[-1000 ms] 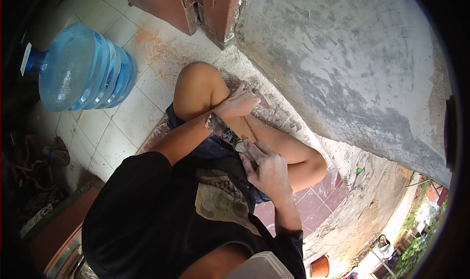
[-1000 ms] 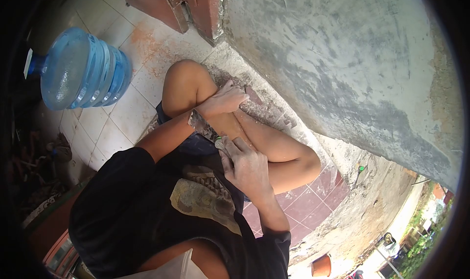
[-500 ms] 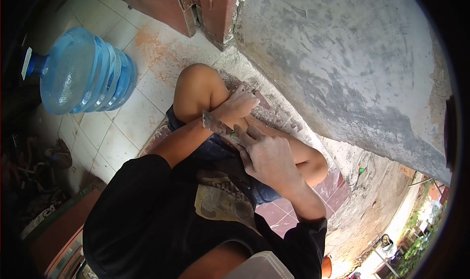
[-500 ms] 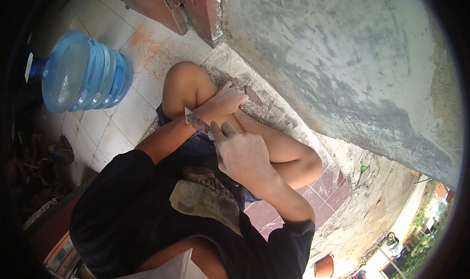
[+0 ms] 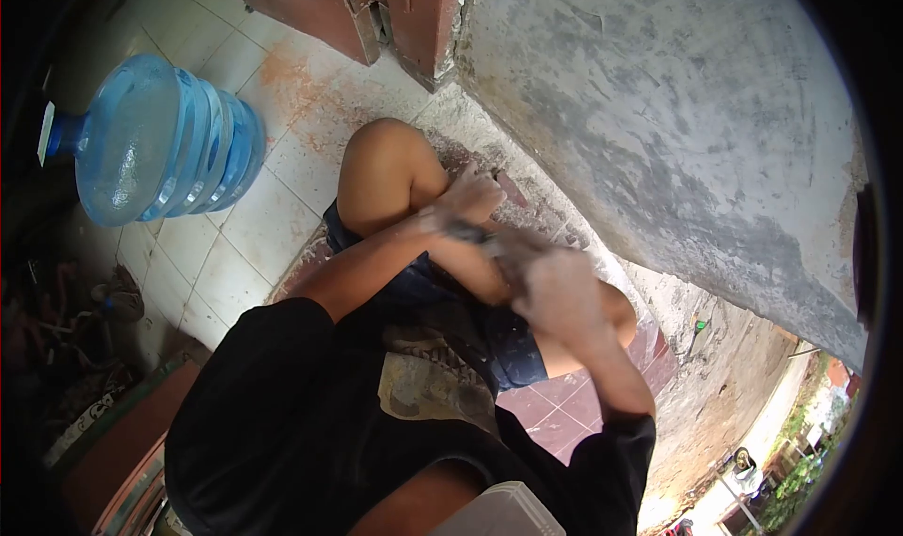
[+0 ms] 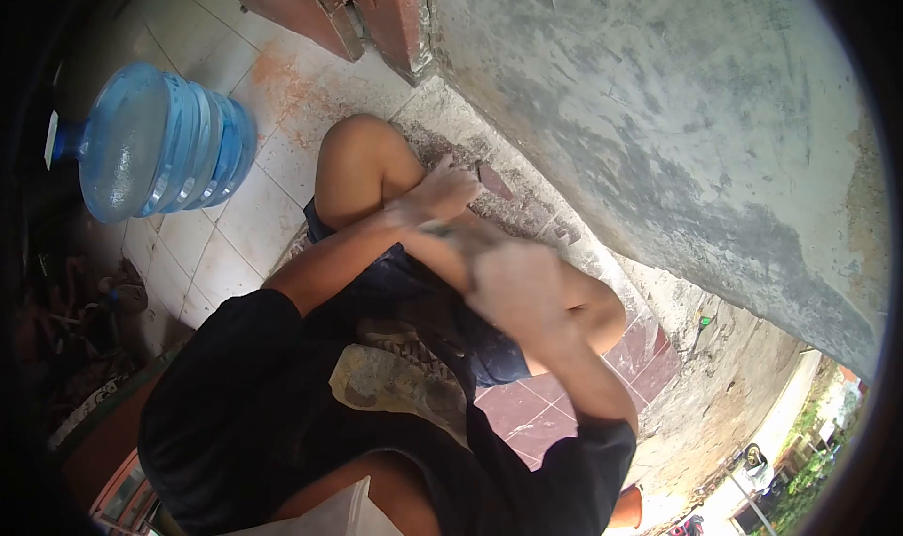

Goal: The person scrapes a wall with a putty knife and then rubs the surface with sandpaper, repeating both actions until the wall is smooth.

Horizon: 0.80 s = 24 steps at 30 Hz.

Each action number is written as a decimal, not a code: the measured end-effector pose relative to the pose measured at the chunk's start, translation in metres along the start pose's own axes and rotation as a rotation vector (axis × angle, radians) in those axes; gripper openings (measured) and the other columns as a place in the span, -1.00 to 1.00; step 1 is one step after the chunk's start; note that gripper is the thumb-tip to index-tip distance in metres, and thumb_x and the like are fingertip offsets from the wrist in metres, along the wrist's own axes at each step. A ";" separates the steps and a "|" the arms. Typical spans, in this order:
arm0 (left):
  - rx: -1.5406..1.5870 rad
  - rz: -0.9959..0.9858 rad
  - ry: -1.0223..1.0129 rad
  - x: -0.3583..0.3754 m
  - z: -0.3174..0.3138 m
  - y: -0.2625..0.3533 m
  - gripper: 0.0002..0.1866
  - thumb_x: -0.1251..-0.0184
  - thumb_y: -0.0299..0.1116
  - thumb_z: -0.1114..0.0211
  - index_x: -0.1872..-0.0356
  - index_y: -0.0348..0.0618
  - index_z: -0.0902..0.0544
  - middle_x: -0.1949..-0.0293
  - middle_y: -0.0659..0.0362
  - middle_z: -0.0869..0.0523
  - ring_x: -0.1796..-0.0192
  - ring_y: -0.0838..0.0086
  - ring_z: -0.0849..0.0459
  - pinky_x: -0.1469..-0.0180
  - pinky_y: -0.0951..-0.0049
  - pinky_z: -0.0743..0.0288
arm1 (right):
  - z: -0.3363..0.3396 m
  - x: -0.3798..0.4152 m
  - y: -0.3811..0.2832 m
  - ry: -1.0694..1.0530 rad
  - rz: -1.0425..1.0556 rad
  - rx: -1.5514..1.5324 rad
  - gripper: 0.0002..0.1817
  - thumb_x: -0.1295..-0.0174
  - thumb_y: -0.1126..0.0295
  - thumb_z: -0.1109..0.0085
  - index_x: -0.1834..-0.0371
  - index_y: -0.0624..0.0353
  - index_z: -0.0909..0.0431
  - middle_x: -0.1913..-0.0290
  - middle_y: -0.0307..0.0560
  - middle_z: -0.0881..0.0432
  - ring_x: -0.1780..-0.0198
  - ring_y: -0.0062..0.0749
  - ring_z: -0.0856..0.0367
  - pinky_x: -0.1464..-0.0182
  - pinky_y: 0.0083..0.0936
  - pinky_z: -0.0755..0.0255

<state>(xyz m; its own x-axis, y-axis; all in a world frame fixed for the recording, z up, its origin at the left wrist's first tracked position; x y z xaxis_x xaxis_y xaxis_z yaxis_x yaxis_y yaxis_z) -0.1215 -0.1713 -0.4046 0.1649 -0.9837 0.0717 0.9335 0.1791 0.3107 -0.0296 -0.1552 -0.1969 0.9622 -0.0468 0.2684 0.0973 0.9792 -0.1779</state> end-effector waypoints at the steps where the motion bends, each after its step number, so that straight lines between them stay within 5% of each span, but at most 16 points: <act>1: -0.032 0.037 -0.118 -0.002 -0.003 -0.002 -0.80 -0.30 -0.45 -0.11 0.15 0.02 -0.66 0.20 0.21 -0.67 -0.04 0.29 -0.61 -0.34 -0.17 -0.21 | -0.019 0.017 0.048 -0.117 -0.154 0.106 -0.57 -0.10 0.46 -0.22 -0.11 0.16 -0.62 0.24 0.05 -0.69 0.38 -0.10 -0.70 0.38 -0.23 -0.55; 3: -0.019 0.030 -0.088 -0.002 -0.017 -0.006 -0.82 -0.29 -0.45 -0.13 0.19 0.00 -0.68 0.22 0.19 -0.68 -0.04 0.27 -0.62 -0.34 -0.19 -0.21 | 0.021 0.074 0.100 0.242 -0.456 -0.085 -0.58 -0.24 0.41 -0.23 -0.18 0.25 -0.60 0.26 0.14 -0.68 0.27 0.06 -0.70 0.25 -0.10 -0.53; 4: -0.014 -0.017 -0.104 0.004 -0.004 -0.008 -0.83 -0.27 -0.45 -0.14 0.24 -0.02 -0.70 0.23 0.18 -0.70 -0.04 0.25 -0.63 -0.34 -0.21 -0.21 | 0.038 0.083 0.083 0.381 -0.392 -0.163 -0.58 -0.27 0.42 -0.25 -0.19 0.33 -0.59 0.26 0.17 -0.67 0.28 0.07 -0.69 0.24 -0.14 -0.53; 8: 0.073 -0.010 0.017 -0.009 0.009 0.001 -0.87 -0.21 -0.48 -0.19 0.39 -0.06 -0.71 0.30 0.16 -0.73 0.00 0.28 -0.65 -0.25 -0.21 -0.23 | 0.030 0.093 0.055 0.393 -0.492 -0.281 -0.63 -0.25 0.47 -0.28 -0.11 0.39 -0.62 0.25 0.16 -0.69 0.28 0.04 -0.71 0.24 -0.21 -0.51; 12: 0.067 -0.006 -0.021 -0.002 0.009 -0.004 -0.86 -0.13 -0.53 -0.22 0.42 -0.02 -0.70 0.38 0.23 -0.72 0.02 0.32 -0.64 -0.06 0.08 -0.22 | 0.017 0.105 0.048 0.484 -0.473 -0.311 -0.59 -0.22 0.55 -0.27 -0.17 0.40 -0.59 0.19 0.20 -0.68 0.22 0.02 -0.70 0.15 -0.24 -0.52; 19: 0.067 -0.108 0.208 0.001 0.029 0.005 -0.85 -0.10 -0.53 -0.24 0.44 0.03 -0.70 0.43 0.25 -0.67 -0.02 0.31 -0.63 -0.08 0.08 -0.18 | 0.020 0.117 0.030 0.561 -0.561 -0.484 -0.57 -0.29 0.43 -0.28 -0.20 0.40 -0.57 0.19 0.12 -0.66 0.18 -0.16 -0.64 0.06 -0.32 -0.47; 24: -0.098 -0.148 0.012 0.004 0.077 0.047 -0.89 -0.09 -0.46 -0.29 0.55 0.03 -0.71 0.49 0.26 -0.70 0.11 0.33 -0.71 -0.02 0.08 -0.27 | 0.023 0.134 0.038 0.756 -0.551 -0.444 -0.56 -0.27 0.47 -0.31 -0.20 0.43 -0.57 0.22 0.12 -0.68 0.26 -0.19 -0.63 0.16 -0.31 -0.46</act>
<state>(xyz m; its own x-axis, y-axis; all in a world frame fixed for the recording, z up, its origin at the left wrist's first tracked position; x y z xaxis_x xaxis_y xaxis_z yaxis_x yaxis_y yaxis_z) -0.1016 -0.1659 -0.3164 0.0260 -0.9994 0.0208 0.9743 0.0300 0.2234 0.0975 -0.1199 -0.1456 0.6493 -0.7283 -0.2188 0.5104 0.6307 -0.5846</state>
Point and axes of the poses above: each hand's wrist, its own x-axis away from the middle knuckle, its own z-axis out of the back of the hand, y = z × x, the point moved 7 cm from there along -x, towards the middle knuckle
